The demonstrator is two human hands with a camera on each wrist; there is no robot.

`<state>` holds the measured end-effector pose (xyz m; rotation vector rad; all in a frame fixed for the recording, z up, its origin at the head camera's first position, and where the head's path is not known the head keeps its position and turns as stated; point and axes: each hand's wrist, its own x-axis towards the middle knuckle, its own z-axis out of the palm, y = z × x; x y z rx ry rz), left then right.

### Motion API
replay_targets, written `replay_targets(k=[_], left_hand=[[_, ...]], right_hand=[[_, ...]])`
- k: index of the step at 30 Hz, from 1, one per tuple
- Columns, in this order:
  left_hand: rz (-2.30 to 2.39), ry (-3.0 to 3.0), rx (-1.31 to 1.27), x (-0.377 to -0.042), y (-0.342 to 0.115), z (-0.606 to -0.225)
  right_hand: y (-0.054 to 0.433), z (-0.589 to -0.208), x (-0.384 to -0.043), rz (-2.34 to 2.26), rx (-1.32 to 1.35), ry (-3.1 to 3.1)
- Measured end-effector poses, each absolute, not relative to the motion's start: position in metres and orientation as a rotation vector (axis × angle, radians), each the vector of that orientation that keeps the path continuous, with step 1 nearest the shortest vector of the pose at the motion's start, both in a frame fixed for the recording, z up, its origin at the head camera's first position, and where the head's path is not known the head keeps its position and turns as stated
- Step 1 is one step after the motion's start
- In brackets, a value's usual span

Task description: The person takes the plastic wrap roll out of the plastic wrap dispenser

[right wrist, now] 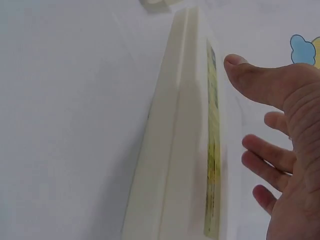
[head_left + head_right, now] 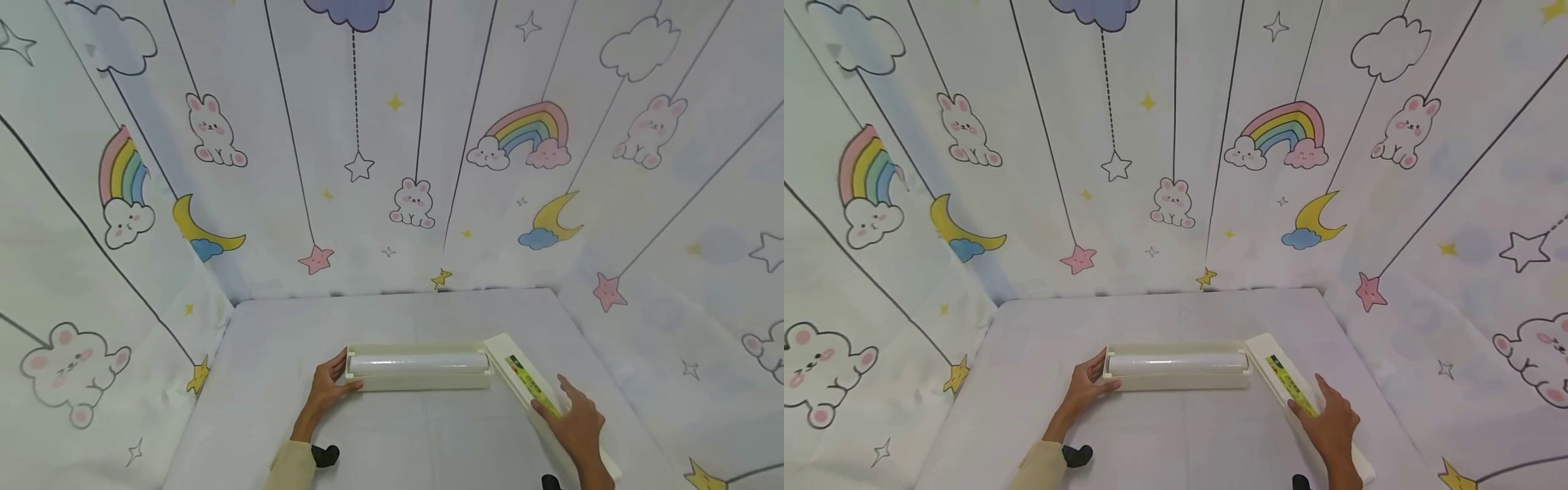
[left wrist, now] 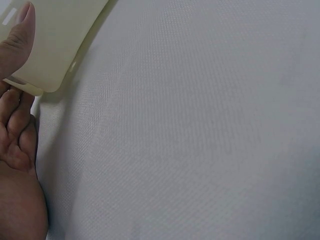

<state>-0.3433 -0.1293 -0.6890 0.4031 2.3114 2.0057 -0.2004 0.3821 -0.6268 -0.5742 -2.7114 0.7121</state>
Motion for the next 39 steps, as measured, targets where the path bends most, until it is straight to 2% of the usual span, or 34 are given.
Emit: replay_targets(k=[10,20,26,33,39], left_hand=[[2.008,2.321,0.401,-0.342,-0.128,-0.688],[2.027,2.32,0.416,-0.339,-0.129,-0.685],[2.06,2.351,0.539,-0.344,-0.131,-0.695],[2.096,2.306,0.543,-0.353,-0.134,-0.705],[2.059,2.349,0.574,-0.349,-0.134,-0.707]], right_hand=[[0.349,-0.61,-0.233,0.92,-0.256,-2.503],[0.331,-0.59,-0.271,0.789,0.116,-2.476],[0.321,-0.58,-0.292,0.748,0.322,-2.615],[0.31,-0.577,-0.313,0.745,0.449,-2.795],[0.298,-0.576,-0.319,0.863,0.413,-2.987]])
